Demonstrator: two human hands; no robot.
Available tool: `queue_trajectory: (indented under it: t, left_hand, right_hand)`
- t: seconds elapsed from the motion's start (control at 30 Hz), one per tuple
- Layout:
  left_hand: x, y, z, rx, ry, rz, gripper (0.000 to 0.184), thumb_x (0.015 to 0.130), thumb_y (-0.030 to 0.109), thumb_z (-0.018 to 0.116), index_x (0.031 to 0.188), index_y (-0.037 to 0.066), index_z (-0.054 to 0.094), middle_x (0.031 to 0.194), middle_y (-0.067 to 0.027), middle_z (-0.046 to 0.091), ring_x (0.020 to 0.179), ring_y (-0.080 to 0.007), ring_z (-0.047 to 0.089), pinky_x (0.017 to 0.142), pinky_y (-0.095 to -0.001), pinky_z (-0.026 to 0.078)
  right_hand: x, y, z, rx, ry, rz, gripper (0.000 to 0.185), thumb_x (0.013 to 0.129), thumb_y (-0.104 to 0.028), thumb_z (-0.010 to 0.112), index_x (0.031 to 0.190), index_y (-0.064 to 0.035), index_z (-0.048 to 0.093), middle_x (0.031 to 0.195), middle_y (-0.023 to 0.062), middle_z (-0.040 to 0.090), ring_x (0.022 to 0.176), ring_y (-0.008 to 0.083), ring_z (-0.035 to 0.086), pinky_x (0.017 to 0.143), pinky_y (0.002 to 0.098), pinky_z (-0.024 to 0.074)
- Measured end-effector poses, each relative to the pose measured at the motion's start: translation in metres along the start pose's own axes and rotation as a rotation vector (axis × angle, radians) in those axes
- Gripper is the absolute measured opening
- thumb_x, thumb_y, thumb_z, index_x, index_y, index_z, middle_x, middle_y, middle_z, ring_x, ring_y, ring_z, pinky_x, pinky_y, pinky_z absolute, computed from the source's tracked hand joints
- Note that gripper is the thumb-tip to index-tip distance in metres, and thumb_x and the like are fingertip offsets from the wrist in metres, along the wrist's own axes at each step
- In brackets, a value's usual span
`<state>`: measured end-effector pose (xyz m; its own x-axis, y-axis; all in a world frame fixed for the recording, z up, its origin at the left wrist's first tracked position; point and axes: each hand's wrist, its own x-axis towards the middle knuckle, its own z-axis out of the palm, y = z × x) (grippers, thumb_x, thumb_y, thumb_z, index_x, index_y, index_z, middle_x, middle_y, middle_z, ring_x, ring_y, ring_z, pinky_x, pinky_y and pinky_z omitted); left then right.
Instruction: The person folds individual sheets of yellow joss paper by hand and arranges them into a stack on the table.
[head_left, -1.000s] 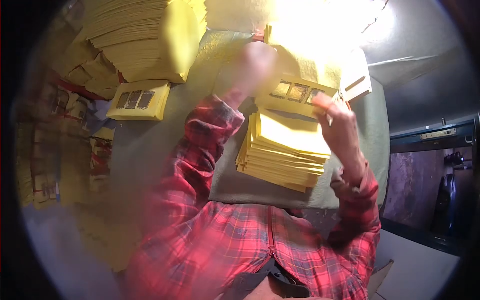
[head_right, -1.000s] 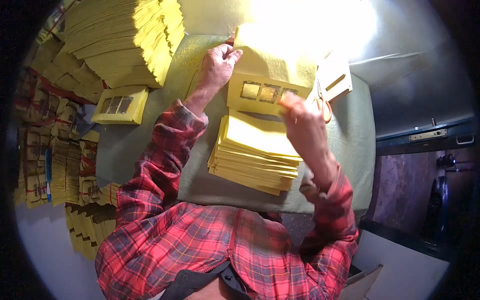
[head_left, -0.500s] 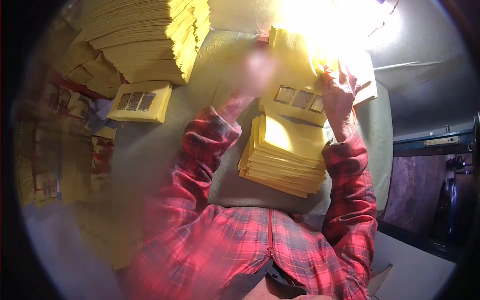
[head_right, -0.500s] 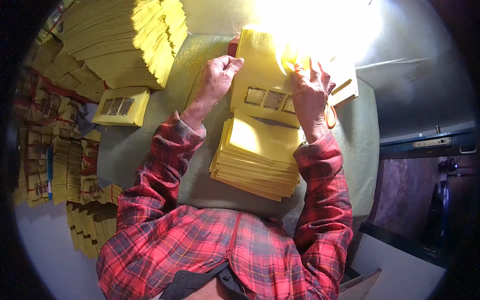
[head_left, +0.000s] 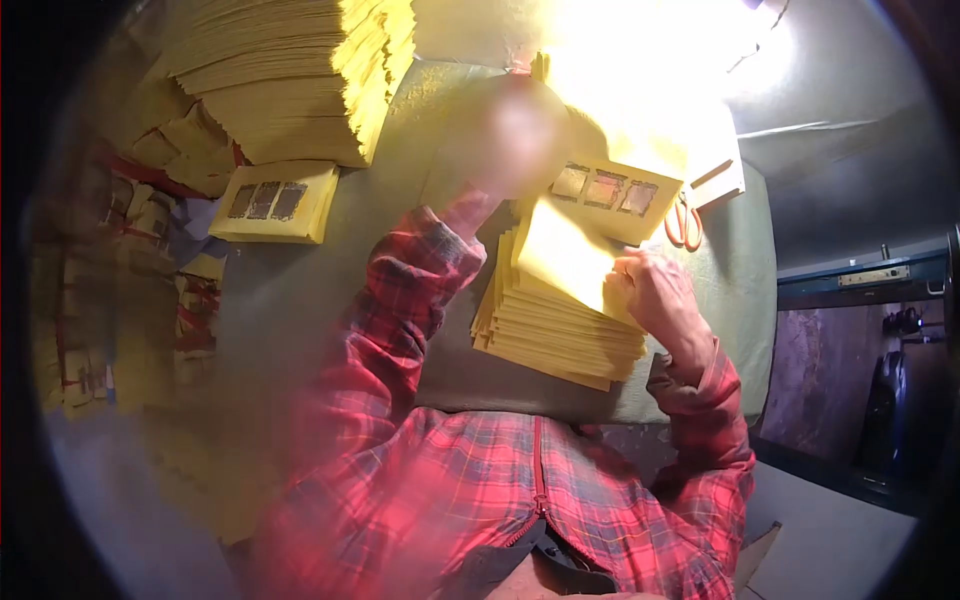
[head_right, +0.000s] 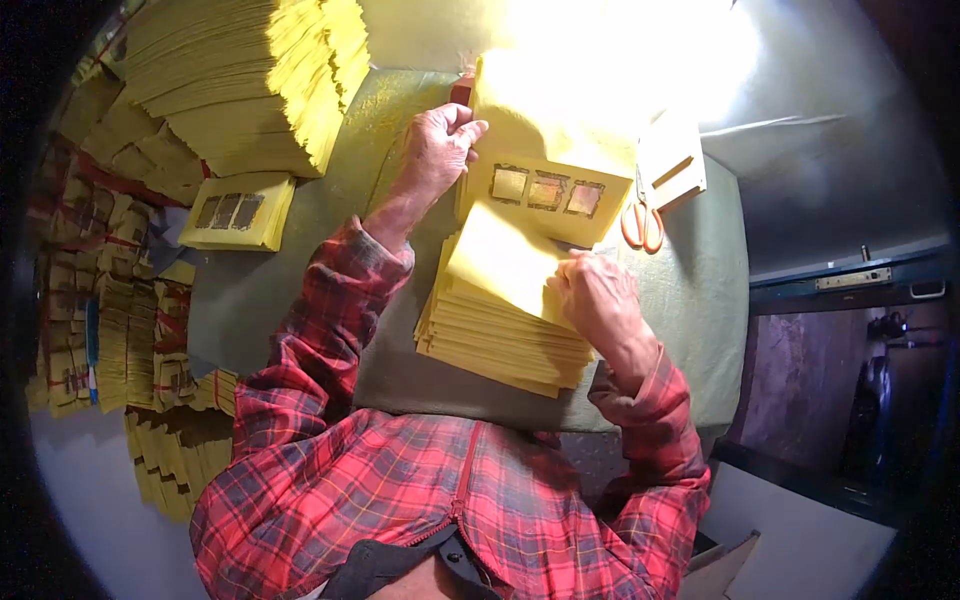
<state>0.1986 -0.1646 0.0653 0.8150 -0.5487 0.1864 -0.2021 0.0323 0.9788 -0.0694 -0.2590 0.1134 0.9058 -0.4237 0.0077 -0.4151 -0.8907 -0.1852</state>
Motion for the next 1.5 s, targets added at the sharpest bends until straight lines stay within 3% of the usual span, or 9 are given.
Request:
queue_trajectory:
  t: [0.07,0.2,0.47,0.67,0.9,1.17,1.4,1.43,1.5]
  left_hand:
    - [0.0,0.0,0.001,-0.009,-0.005,0.022,0.013,0.102,0.014,0.077,0.1,0.002,0.074,0.079,0.0003,0.072,0.06,-0.0054,0.062,0.053,-0.0243,0.051]
    - [-0.005,0.006,0.0,-0.019,-0.011,0.032,0.011,0.101,0.01,0.077,0.104,0.0,0.074,0.083,-0.0017,0.075,0.061,-0.0057,0.063,0.054,-0.0237,0.053]
    - [-0.013,0.015,-0.01,-0.011,-0.079,-0.1,0.023,0.105,0.021,0.073,0.109,-0.001,0.074,0.088,-0.0061,0.078,0.071,-0.0097,0.068,0.064,-0.029,0.056]
    - [-0.005,-0.002,-0.006,-0.091,-0.04,-0.003,0.022,0.108,0.023,0.071,0.101,0.002,0.075,0.077,0.0009,0.072,0.056,-0.0063,0.062,0.051,-0.0246,0.05]
    - [-0.01,0.01,-0.006,0.027,-0.031,-0.037,0.021,0.106,0.022,0.072,0.103,0.001,0.075,0.082,-0.0041,0.075,0.069,-0.0118,0.068,0.064,-0.0305,0.055]
    - [-0.002,0.004,0.003,0.012,0.007,0.046,0.017,0.105,0.016,0.074,0.098,0.001,0.071,0.078,-0.0008,0.071,0.063,-0.0092,0.066,0.059,-0.0267,0.055]
    - [-0.007,0.011,0.003,0.061,-0.018,0.013,0.017,0.105,0.016,0.074,0.101,0.001,0.068,0.083,-0.0024,0.073,0.063,-0.0098,0.066,0.057,-0.027,0.056]
    - [-0.009,0.01,0.002,0.057,-0.018,0.018,0.017,0.104,0.016,0.074,0.103,0.001,0.067,0.083,-0.0025,0.073,0.063,-0.0097,0.066,0.056,-0.0269,0.055]
    - [-0.012,0.007,0.002,0.057,-0.022,0.021,0.017,0.104,0.016,0.074,0.104,0.001,0.067,0.083,-0.0025,0.073,0.063,-0.0097,0.066,0.056,-0.0267,0.055]
  right_hand:
    - [0.017,-0.002,-0.009,0.147,-0.249,0.087,0.02,0.096,-0.006,0.067,0.11,-0.0078,0.081,0.124,0.0223,0.076,0.123,0.0386,0.067,0.106,0.0584,0.0494]
    - [0.092,0.026,-0.007,-0.139,0.652,-0.146,0.031,0.099,-0.02,0.073,0.128,-0.0134,0.079,0.125,0.0196,0.077,0.123,0.0432,0.065,0.104,0.0555,0.0503]
    - [0.124,0.049,0.018,-0.343,0.822,-0.131,0.03,0.098,-0.021,0.076,0.127,-0.0137,0.08,0.141,0.0146,0.072,0.126,0.0371,0.064,0.109,0.0519,0.0456]
    - [0.097,0.043,0.011,-0.3,0.821,-0.202,0.022,0.097,-0.019,0.077,0.117,-0.0101,0.081,0.139,0.0148,0.073,0.126,0.0331,0.065,0.108,0.0518,0.0464]
    - [0.02,0.027,0.009,-0.201,0.797,-0.156,0.023,0.095,-0.017,0.078,0.115,-0.0054,0.08,0.137,0.0157,0.073,0.126,0.033,0.066,0.108,0.0511,0.0462]
    - [-0.014,-0.012,0.014,-0.233,0.3,-0.105,0.031,0.093,-0.017,0.081,0.117,0.0028,0.079,0.14,0.0222,0.07,0.123,0.0387,0.067,0.107,0.0518,0.0507]
    - [0.0,-0.008,0.039,0.179,-0.155,-0.181,0.065,0.09,-0.017,0.082,0.15,-0.0036,0.06,0.155,0.026,0.057,0.129,0.0446,0.062,0.11,0.0528,0.0493]
    - [0.005,-0.007,0.035,0.182,-0.161,-0.183,0.065,0.09,-0.017,0.082,0.15,-0.0036,0.06,0.155,0.026,0.057,0.129,0.0446,0.062,0.11,0.0528,0.0493]
    - [0.022,-0.014,0.014,0.025,0.414,-0.269,0.059,0.091,-0.019,0.079,0.145,-0.0044,0.063,0.158,0.03,0.051,0.132,0.0459,0.058,0.113,0.0541,0.0472]
